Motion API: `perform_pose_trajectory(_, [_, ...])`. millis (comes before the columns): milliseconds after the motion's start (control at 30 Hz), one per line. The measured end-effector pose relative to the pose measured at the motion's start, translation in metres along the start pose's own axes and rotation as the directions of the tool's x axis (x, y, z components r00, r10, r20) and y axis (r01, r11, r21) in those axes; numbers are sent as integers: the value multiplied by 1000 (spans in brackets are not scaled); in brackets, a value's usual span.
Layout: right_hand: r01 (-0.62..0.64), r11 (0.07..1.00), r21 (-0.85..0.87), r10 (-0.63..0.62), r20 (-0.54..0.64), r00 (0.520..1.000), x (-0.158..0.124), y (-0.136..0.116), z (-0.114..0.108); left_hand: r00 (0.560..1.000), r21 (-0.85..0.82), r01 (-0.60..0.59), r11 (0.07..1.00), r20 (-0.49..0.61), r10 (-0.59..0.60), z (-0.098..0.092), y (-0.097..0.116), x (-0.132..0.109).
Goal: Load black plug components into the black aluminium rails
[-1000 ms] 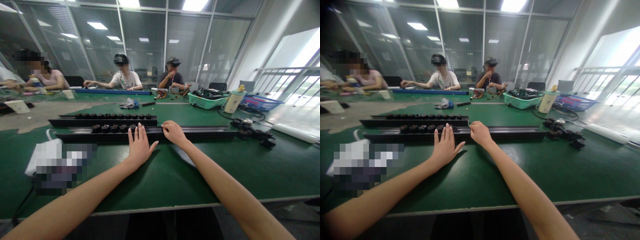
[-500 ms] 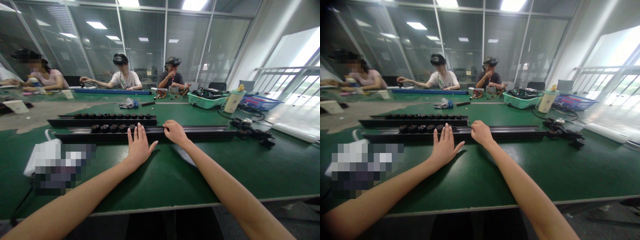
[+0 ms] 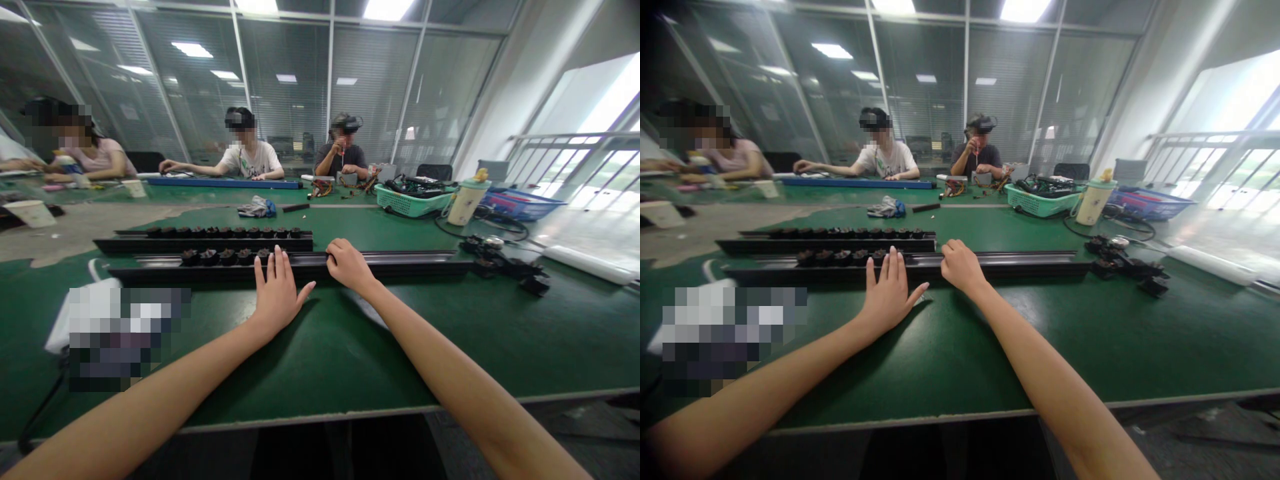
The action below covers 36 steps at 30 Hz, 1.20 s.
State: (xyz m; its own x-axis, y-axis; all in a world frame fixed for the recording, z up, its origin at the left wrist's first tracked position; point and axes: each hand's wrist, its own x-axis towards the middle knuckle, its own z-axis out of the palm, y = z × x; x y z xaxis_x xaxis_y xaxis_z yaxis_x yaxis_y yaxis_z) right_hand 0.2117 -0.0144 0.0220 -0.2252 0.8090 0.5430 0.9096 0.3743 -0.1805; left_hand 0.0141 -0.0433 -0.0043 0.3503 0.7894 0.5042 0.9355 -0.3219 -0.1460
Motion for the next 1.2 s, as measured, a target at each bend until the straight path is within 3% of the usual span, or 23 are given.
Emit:
perform_pose_trajectory(533, [7,1000,11,-7,-16,1000,-1,2,2,1000,13,0,1000,-2,0,0,0,-1])
perform_pose_trajectory(733, [-71,986,148,77,-38,996,-1,13,11,1000,68,-5,998,4,5,1,0,0])
perform_pose_trajectory(933, [-44,971,235,57,-51,997,-1,15,14,1000,63,-12,998,6,12,1,0,0])
perform_pose_trajectory(1200, [0,994,110,0,0,1000,-2,10,9,1000,39,-1,999,15,0,0,1,0])
